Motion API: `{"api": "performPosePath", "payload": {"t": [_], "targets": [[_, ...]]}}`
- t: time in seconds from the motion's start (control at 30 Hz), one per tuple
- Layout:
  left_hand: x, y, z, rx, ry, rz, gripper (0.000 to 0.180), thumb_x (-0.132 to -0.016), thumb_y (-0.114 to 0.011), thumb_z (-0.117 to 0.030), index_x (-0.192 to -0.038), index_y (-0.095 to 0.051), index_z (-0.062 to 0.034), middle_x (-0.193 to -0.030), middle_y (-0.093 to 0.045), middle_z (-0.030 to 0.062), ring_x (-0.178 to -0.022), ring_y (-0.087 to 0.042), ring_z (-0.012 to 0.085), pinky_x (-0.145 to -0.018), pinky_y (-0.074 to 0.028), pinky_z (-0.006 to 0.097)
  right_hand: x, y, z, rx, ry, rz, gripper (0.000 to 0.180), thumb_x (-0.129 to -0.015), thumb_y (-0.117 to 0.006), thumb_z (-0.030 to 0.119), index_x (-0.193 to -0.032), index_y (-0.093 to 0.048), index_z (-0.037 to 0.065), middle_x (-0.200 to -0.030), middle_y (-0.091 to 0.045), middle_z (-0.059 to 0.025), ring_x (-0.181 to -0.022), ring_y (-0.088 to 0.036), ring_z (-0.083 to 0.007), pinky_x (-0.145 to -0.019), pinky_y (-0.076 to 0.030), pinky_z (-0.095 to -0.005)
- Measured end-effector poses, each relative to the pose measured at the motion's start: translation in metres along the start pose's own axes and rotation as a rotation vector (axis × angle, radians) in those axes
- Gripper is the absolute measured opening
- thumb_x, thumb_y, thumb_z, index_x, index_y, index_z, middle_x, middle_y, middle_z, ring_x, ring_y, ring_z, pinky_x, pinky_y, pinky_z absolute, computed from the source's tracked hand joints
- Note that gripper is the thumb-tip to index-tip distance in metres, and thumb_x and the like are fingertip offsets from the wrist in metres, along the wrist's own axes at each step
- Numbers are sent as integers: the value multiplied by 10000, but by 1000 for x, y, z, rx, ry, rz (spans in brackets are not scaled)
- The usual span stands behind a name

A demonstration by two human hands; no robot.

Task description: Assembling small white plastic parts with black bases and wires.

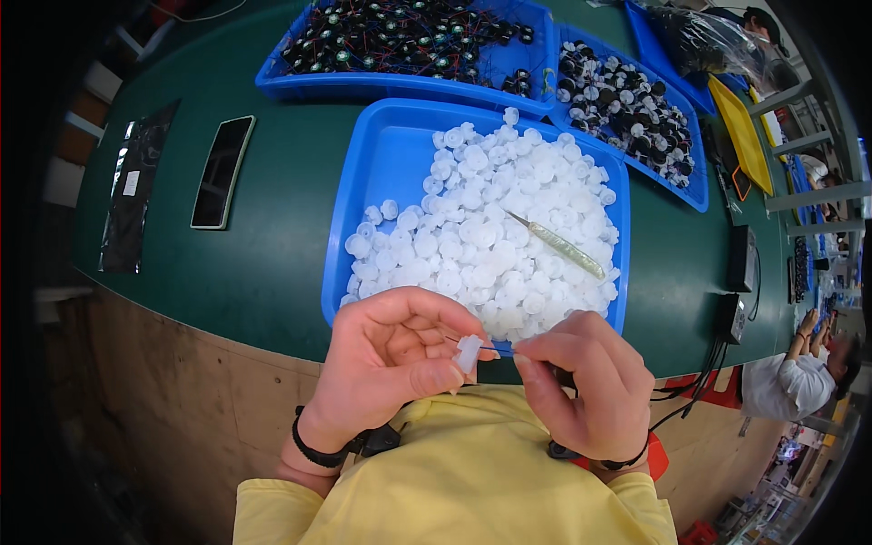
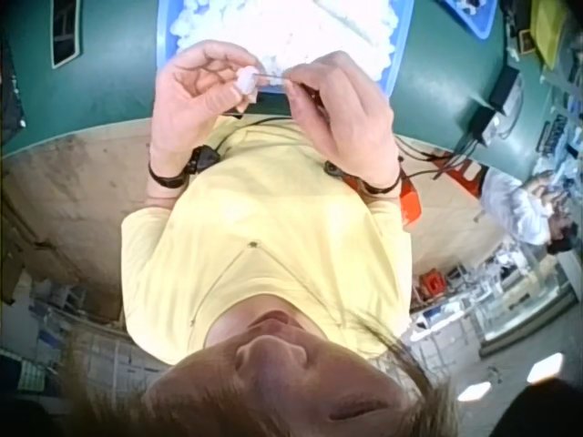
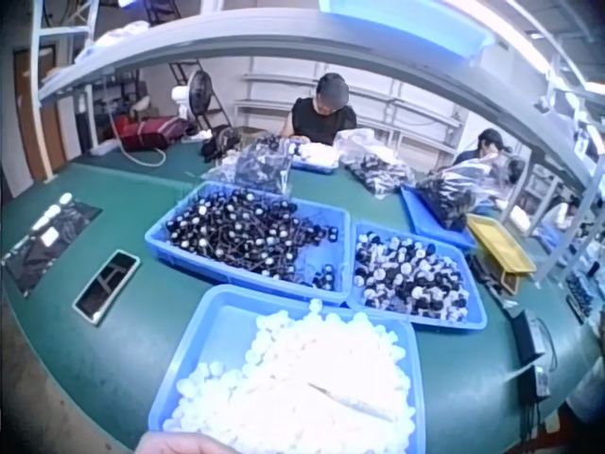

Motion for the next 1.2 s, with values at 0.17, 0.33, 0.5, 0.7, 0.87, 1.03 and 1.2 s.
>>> {"api": "performPosePath", "payload": {"t": [0.17, 0.33, 0.5, 0.7, 0.87, 1.03, 1.2], "targets": [[-2, 1, 3, 97, 52, 36, 299, -749, -646, 41, -1024, -542, 98, -942, -608, 161, -845, -597, 162, -713, -495, 249, -3, -6, 6, 34, 24, -27, 211, -655, -650, -94, -827, -569, -3, -665, -522, -78, -524, -521, -168, -443, -397, -266], [-1, -2, 6, 136, 73, -2, 296, -764, -643, 10, -1030, -544, 95, -900, -608, 153, -788, -591, 145, -669, -481, 240, -5, -9, 4, 92, 81, 16, 244, -654, -653, -45, -880, -563, -32, -699, -515, -89, -549, -532, -197, -443, -433, -278], [-2, 0, 8, 153, 25, 36, 257, -818, -579, -28, -1045, -520, 78, -914, -591, 140, -751, -574, 152, -619, -462, 255, -5, -3, 2, 7, 19, -23, 238, -645, -647, -35, -870, -571, -36, -721, -518, -91, -562, -536, -207, -447, -450, -285], [-2, -3, 8, 154, 73, 34, 261, -852, -571, -96, -1053, -491, 51, -882, -574, 119, -706, -550, 155, -593, -443, 262, -5, -7, 3, 51, 107, -109, 205, -610, -670, -65, -794, -595, -13, -701, -557, -88, -553, -559, -190, -456, -435, -264], [-3, -3, 9, 154, 95, 39, 349, -851, -609, -201, -1057, -489, 54, -830, -575, 118, -660, -528, 144, -587, -431, 253, -4, -10, -2, 71, 199, -107, 283, -561, -609, -42, -842, -578, -50, -705, -475, -76, -561, -517, -181, -434, -419, -265], [-3, -4, 8, 149, 114, 14, 388, -846, -618, -232, -1061, -489, 63, -814, -575, 121, -648, -522, 141, -588, -427, 249, -5, -9, -2, 115, 236, -51, 297, -540, -600, 1, -830, -570, -57, -703, -450, -76, -566, -502, -180, -435, -409, -264], [-3, -4, 8, 128, 100, 19, 397, -845, -619, -237, -1063, -490, 69, -814, -576, 123, -645, -521, 139, -585, -425, 247, -10, -6, 1, 102, 175, -70, 206, -570, -650, -79, -756, -577, -27, -657, -516, -85, -512, -507, -198, -421, -395, -275]]}}
Point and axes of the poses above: each hand's wrist, its own x-axis away from the middle knuckle, its own y-axis out of the back of the hand, z = x × y, the point moved 3 cm from there along -x, towards the middle knuckle
